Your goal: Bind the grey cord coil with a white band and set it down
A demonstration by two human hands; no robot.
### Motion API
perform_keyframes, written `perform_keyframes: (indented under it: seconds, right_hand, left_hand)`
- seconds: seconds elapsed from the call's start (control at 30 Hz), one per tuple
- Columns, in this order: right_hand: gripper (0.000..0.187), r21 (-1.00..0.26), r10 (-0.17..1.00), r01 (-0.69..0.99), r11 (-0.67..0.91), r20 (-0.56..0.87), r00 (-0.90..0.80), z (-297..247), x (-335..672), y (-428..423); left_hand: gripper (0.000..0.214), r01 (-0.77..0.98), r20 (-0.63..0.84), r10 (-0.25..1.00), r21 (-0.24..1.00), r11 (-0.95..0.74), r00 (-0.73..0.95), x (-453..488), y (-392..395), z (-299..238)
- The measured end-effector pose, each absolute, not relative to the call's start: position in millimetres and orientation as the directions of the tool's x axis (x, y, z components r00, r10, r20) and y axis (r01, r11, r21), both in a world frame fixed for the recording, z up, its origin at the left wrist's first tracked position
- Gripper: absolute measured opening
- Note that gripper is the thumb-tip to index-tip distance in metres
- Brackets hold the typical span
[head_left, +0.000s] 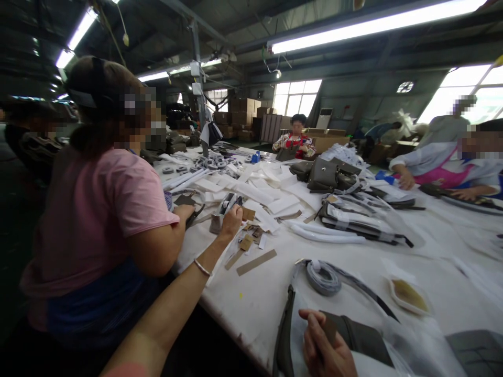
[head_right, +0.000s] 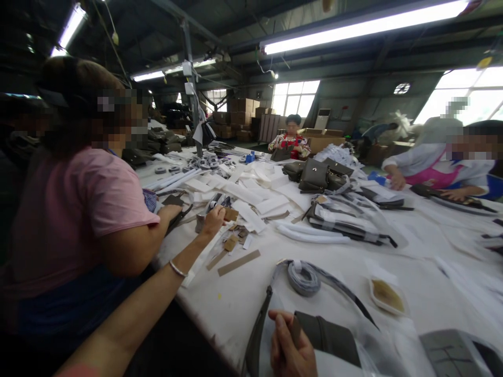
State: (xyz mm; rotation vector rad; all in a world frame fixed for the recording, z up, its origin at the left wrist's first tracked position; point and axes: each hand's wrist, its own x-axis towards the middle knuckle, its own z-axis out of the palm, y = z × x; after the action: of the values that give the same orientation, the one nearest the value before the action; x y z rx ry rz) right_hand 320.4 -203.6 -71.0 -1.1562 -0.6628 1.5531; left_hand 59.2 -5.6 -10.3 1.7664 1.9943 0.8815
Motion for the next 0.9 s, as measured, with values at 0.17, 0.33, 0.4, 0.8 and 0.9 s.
perform_keyframes:
  seconds: [0.17,0.33,0.4,0.8,0.9]
  right_hand:
    - [0.057,-0.898,0.949,-0.326,-0.295,-0.315,0.011,-52,321,-201]
    - [0.053,-0.961,0.98,-0.222,-0.167,-0.186,0.066,-11,323,-190]
    - [0.054,-0.984,0.989,-0.127,-0.128,-0.137,0.063,2,323,-182]
    - [0.045,-0.991,0.997,-0.135,-0.023,-0.013,-0.077,4,303,-150]
    - [0.046,-0.977,0.986,-0.182,-0.115,-0.09,-0.139,2,304,-154]
  left_hand:
    - [0.03,0.403,0.087,0.996,0.913,-0.068,-0.029,73,-31,14]
    - [0.032,-0.02,0.037,0.979,0.999,-0.033,0.202,100,-66,24]
    - [0.036,-0.161,0.043,0.961,0.987,0.002,0.274,112,-77,29]
    - [0.039,-0.201,0.105,0.975,0.977,-0.065,0.194,149,-116,45]
    - [0.038,-0.235,0.103,0.983,0.97,-0.066,0.149,145,-115,40]
